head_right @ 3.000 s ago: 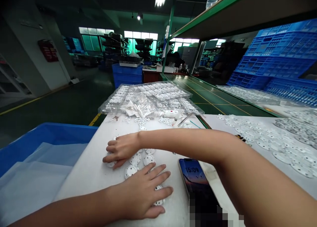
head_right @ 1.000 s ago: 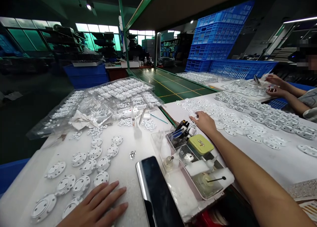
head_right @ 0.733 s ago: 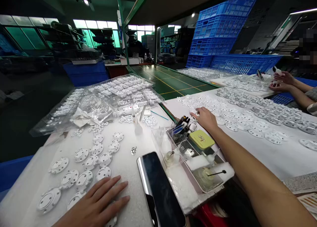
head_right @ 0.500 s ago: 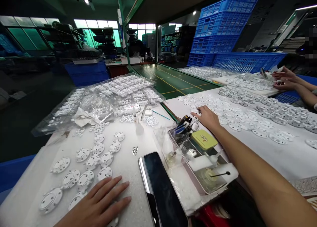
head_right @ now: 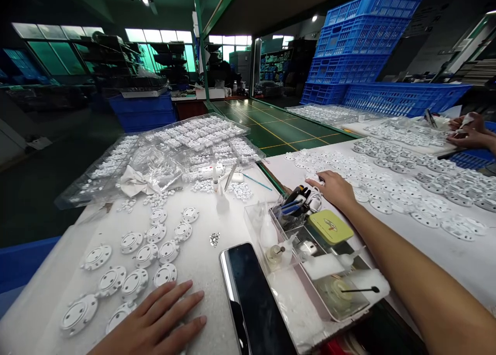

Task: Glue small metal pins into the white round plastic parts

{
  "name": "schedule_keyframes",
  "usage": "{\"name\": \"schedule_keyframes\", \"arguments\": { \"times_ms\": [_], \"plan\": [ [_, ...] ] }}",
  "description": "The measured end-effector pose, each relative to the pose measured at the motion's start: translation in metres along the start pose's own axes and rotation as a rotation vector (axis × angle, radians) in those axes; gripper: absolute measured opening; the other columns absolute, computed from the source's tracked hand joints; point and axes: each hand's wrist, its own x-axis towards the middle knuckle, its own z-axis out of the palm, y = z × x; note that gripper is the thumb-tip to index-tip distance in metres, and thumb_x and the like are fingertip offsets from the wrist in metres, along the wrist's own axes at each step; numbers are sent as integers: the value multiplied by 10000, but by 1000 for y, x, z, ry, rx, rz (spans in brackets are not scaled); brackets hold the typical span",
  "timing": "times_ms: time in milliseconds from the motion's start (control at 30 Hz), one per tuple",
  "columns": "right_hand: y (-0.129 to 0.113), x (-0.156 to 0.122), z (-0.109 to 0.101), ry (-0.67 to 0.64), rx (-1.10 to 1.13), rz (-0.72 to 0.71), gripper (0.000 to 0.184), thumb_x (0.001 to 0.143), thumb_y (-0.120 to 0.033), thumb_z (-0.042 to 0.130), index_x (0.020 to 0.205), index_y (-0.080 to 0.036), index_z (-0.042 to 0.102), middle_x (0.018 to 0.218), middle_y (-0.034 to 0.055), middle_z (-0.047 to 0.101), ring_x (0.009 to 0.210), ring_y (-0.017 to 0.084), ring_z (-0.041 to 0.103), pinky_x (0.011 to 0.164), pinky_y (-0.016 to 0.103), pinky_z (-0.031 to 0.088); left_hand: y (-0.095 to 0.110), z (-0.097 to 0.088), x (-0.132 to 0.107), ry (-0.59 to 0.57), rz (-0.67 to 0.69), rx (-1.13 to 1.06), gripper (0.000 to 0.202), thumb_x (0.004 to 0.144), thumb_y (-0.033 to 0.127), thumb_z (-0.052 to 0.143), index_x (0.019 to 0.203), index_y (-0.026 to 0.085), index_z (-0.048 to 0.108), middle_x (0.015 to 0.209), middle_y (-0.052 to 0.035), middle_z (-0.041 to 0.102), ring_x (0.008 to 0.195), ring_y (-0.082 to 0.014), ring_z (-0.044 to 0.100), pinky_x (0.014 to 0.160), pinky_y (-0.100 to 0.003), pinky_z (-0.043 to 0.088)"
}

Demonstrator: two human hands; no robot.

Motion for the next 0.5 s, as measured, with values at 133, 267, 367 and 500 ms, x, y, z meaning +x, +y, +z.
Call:
{"name": "schedule_keyframes", "arguments": {
  "times_ms": [133, 267, 367, 500],
  "plan": [
    [-1, -4, -2, 56, -9, 18, 485, 921, -548, 493, 1219, -172, 564, 1245, 119, 564, 1180, 248, 516, 989, 472, 425, -2, -4, 1, -25, 24, 27, 472, 969, 579, 366, 1317, 332, 569, 1387, 4, 564, 1330, -243, 431, 1213, -447, 108],
    [-1, -5, -1, 116, 15, 37, 465, 911, -527, 527, 1187, -157, 580, 1196, 113, 587, 1149, 244, 537, 978, 474, 435, -4, -5, -1, -67, 62, 65, 485, 965, 571, 388, 1356, 322, 529, 1414, -6, 539, 1313, -252, 450, 1146, -403, 314],
    [3, -6, -1, 194, 66, 91, 437, 911, -515, 537, 1161, -162, 592, 1179, 106, 597, 1095, 223, 565, 958, 453, 454, -4, -2, -3, -69, 68, 57, 500, 966, 573, 391, 1369, 305, 518, 1416, -17, 538, 1301, -270, 461, 1093, -396, 375],
    [5, -7, -14, 381, 149, 217, 373, 927, -470, 529, 1074, -135, 602, 1004, 70, 628, 888, 173, 607, 820, 378, 502, -5, -12, 3, -142, 53, -54, 521, 969, 558, 393, 1382, 258, 499, 1417, -41, 541, 1284, -282, 489, 1056, -390, 409]
  ]
}}
